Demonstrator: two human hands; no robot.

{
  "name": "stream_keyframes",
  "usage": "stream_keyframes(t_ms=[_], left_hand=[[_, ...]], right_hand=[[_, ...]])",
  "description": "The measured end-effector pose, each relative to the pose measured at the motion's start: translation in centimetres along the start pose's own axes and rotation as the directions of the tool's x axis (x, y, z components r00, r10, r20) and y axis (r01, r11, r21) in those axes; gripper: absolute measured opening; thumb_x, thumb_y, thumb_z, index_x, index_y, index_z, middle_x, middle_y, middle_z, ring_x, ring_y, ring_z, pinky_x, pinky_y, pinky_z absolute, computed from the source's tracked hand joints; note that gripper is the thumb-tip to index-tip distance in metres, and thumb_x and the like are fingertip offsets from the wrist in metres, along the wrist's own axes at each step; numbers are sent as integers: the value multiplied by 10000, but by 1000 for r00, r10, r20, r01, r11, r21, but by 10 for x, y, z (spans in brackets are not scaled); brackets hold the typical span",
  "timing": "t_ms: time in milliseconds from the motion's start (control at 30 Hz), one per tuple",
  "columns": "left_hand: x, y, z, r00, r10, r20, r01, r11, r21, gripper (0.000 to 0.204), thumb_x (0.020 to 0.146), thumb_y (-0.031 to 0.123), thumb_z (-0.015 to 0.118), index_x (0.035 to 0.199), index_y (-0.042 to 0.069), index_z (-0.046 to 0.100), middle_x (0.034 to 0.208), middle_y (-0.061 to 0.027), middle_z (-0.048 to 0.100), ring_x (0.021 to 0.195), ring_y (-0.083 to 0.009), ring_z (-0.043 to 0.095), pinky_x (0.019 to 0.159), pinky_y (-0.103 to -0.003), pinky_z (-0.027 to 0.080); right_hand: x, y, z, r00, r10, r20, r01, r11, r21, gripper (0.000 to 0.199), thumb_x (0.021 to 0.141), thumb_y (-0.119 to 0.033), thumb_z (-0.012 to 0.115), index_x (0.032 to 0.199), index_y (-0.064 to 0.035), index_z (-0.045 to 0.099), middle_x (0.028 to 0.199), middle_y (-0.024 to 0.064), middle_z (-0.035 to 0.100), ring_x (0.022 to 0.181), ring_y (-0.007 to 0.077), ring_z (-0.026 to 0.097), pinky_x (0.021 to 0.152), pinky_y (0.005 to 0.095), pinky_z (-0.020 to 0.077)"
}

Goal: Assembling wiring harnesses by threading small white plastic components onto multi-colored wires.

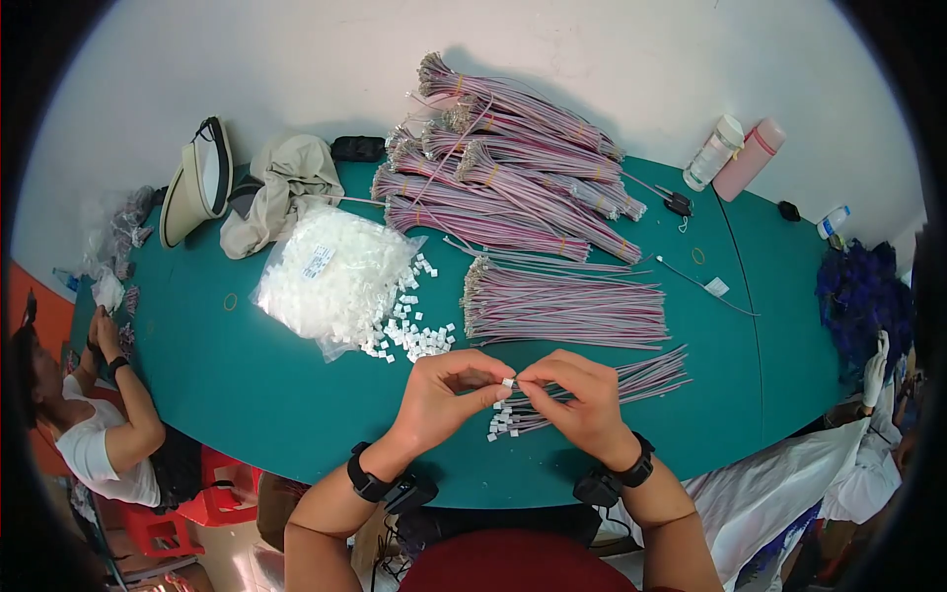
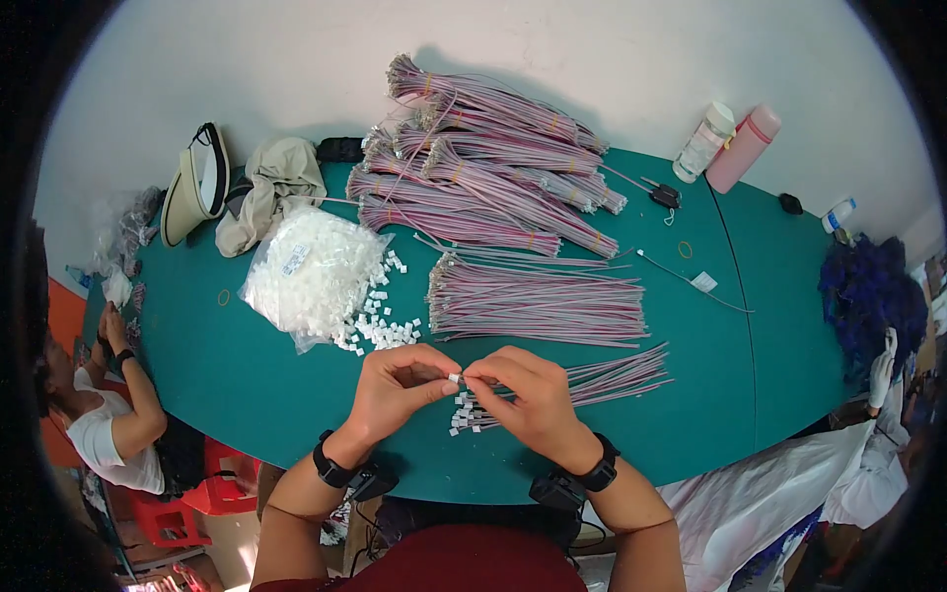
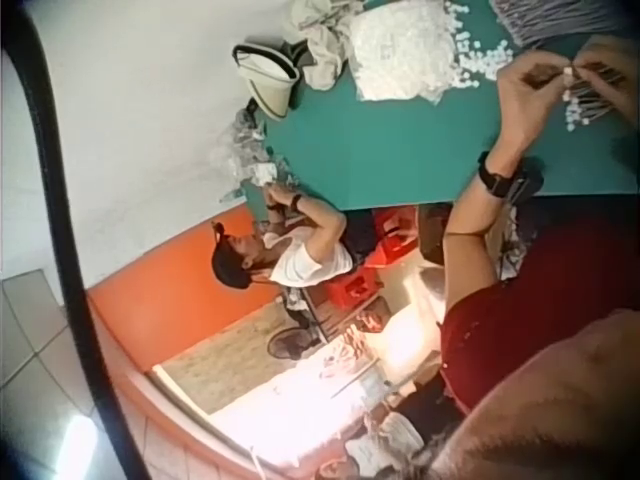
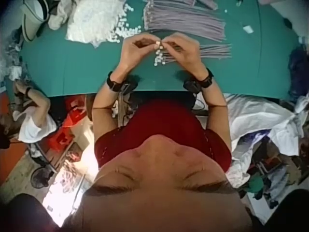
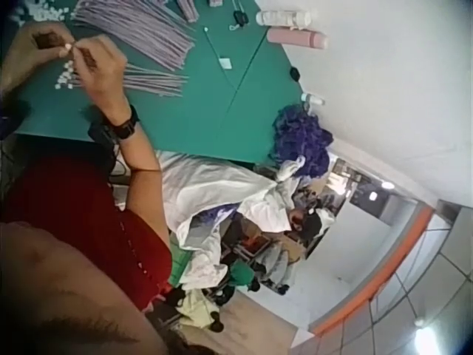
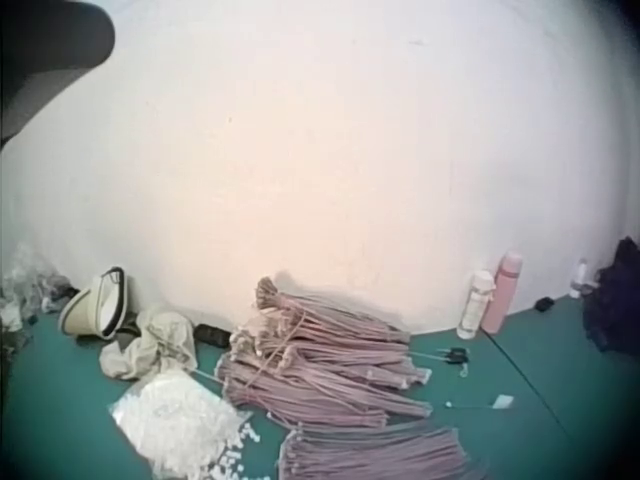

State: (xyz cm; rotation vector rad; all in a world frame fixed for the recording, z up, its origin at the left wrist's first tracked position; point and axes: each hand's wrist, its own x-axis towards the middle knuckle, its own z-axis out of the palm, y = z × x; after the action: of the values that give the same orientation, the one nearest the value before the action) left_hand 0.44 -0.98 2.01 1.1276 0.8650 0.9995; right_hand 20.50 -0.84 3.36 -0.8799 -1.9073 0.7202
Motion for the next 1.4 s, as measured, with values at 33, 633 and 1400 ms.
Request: stream_keyframes(t_ms=[33,633,1400], left_hand=[[0,0,0,1000,-25,-18,25,999,-22,160,807,-108,700,948,-33,689,966,-104,674,893,-154,668,803,-264,561],[0,0,-2,999,-40,-13,40,998,55,161,810,-88,709,952,-18,681,955,-85,691,893,-138,671,818,-263,558],[-1,-2,-4,998,-39,49,41,998,-46,137,819,-71,711,942,-22,673,967,-82,678,880,-132,662,804,-254,550]], right_hand=[[0,0,0,1000,-16,-4,16,1000,-14,160,797,37,698,938,-8,639,841,100,645,696,226,629,593,304,511],[-2,-8,8,998,46,-45,-48,998,-46,157,774,37,709,913,-12,654,799,91,636,718,227,618,623,307,493],[-3,-5,9,997,67,-24,-66,998,18,107,790,34,683,882,-5,647,842,109,650,731,231,623,636,292,490]])
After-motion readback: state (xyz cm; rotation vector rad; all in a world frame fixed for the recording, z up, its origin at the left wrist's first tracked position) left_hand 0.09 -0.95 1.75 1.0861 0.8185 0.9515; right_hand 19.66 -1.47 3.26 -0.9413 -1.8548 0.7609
